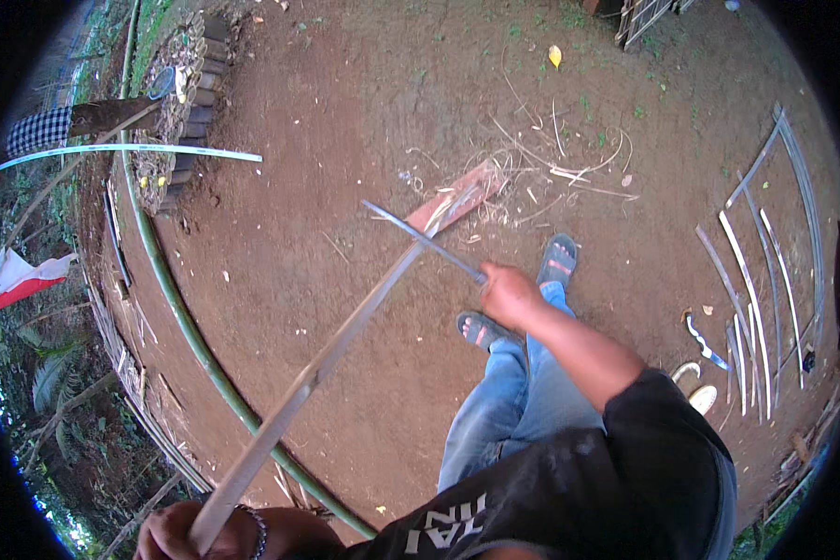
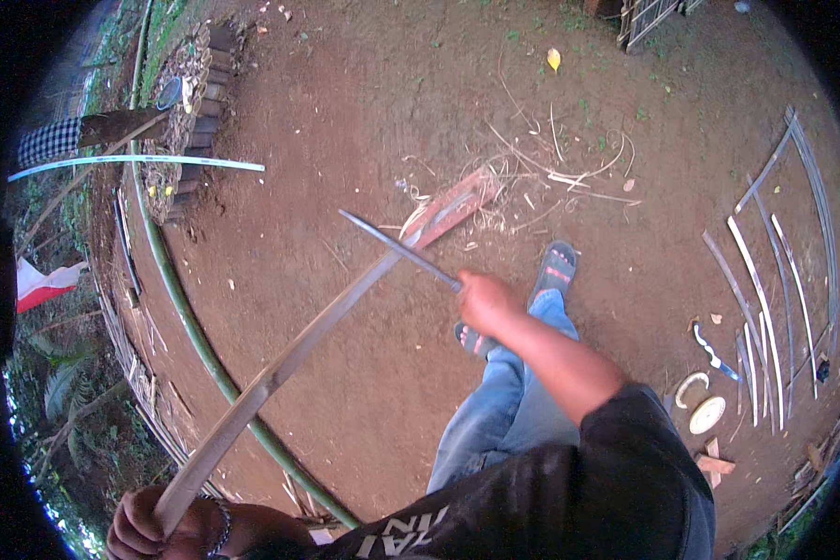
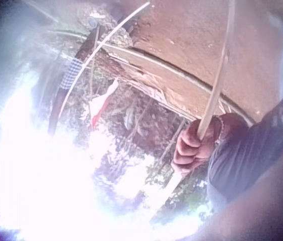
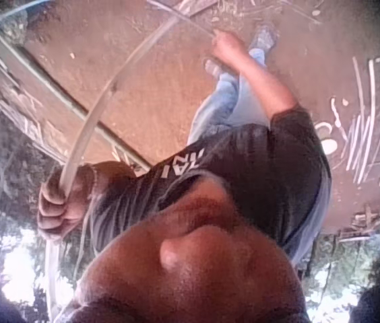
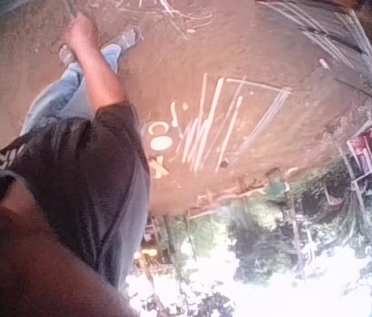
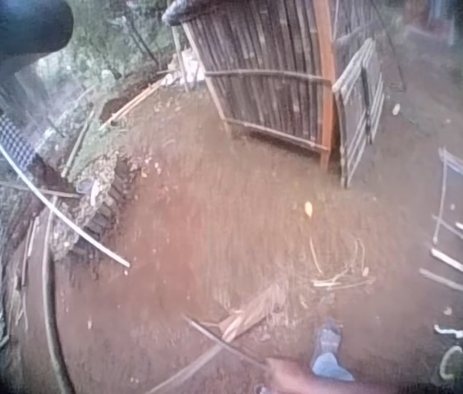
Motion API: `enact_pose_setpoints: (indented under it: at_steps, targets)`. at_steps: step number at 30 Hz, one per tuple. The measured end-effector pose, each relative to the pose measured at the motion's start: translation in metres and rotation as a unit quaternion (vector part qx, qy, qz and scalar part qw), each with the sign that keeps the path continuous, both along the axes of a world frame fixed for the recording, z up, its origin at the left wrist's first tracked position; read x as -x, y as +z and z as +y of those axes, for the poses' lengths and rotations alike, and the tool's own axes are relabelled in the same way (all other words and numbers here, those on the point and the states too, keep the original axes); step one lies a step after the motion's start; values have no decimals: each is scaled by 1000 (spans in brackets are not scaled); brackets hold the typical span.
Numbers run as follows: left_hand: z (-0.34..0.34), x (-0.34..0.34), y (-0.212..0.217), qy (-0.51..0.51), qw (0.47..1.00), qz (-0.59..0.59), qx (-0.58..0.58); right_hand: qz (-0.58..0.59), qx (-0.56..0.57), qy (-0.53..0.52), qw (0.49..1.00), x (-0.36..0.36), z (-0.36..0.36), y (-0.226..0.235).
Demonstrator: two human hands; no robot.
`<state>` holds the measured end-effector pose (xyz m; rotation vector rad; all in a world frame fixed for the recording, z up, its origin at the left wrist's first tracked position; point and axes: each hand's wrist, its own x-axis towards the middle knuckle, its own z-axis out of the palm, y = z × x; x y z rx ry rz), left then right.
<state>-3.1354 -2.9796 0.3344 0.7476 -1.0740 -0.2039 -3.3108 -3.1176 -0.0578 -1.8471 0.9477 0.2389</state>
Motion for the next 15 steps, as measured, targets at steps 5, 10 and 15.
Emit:
enact_pose_setpoints:
  at_steps: [5,10,15]
  targets:
    - [-8,3,-2,-12,998,21,53,-187,-24,95,977,-21,5,72]
    - [-8,-10,2,-56,983,91,152,81,-41,-19,996,23,-34,-88]
    - [-16,-25,-1,-63,997,7,-41,-56,-5,76,996,-19,-25,-3]
